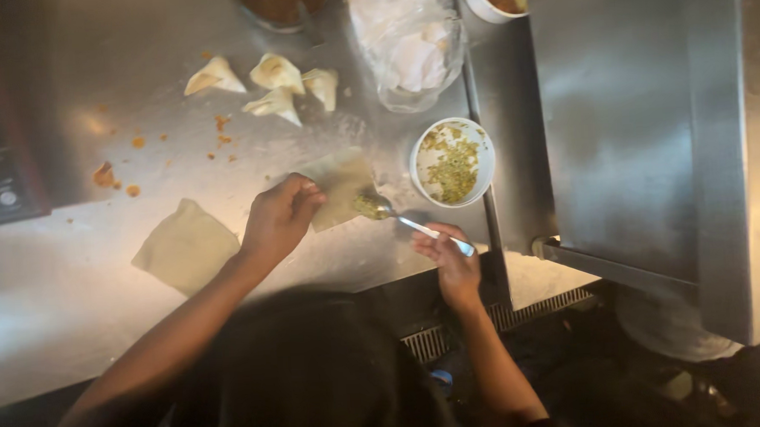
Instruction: The person repeatedly places filling onto square pastry sheets, folds them into triangular samosas, and seals the edges. The finished samosas are placed on the stainless steel countertop next to other completed units.
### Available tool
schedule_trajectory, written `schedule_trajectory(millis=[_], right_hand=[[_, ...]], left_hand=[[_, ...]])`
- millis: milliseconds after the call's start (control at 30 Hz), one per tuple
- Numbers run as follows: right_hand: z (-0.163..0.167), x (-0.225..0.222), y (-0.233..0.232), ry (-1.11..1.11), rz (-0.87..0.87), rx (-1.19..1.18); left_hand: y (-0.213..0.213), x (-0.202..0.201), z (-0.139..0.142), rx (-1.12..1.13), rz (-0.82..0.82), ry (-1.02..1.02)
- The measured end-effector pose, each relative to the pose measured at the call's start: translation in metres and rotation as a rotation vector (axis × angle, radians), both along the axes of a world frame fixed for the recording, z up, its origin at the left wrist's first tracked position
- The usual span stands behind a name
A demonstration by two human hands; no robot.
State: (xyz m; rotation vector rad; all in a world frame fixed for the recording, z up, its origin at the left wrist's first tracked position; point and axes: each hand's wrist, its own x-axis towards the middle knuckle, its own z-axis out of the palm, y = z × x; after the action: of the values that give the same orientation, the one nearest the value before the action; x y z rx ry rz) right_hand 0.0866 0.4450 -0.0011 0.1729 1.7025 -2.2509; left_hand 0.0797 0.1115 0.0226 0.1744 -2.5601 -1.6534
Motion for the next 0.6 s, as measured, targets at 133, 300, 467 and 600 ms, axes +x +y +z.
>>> schedule_trajectory(millis=[133,300,467,600], right_hand=[[-0.011,0.006,-0.029,0.005,0.113,0.112],[-0.011,0.012,-0.05,0.092,0.217,0.259],[-0.015,0.019,-0.059,0.245,0.249,0.328],[-0.018,0.028,-0.063,0.304,0.263,0.367]], left_hand=[[-0.01,0.004,0.007,-0.108,-0.045,-0.012],[-0.025,0.006,0.004,-0.236,-0.069,0.174],[-0.03,0.006,-0.001,-0.282,-0.122,0.25],[-0.023,0.0,-0.006,-0.311,-0.159,0.272]])
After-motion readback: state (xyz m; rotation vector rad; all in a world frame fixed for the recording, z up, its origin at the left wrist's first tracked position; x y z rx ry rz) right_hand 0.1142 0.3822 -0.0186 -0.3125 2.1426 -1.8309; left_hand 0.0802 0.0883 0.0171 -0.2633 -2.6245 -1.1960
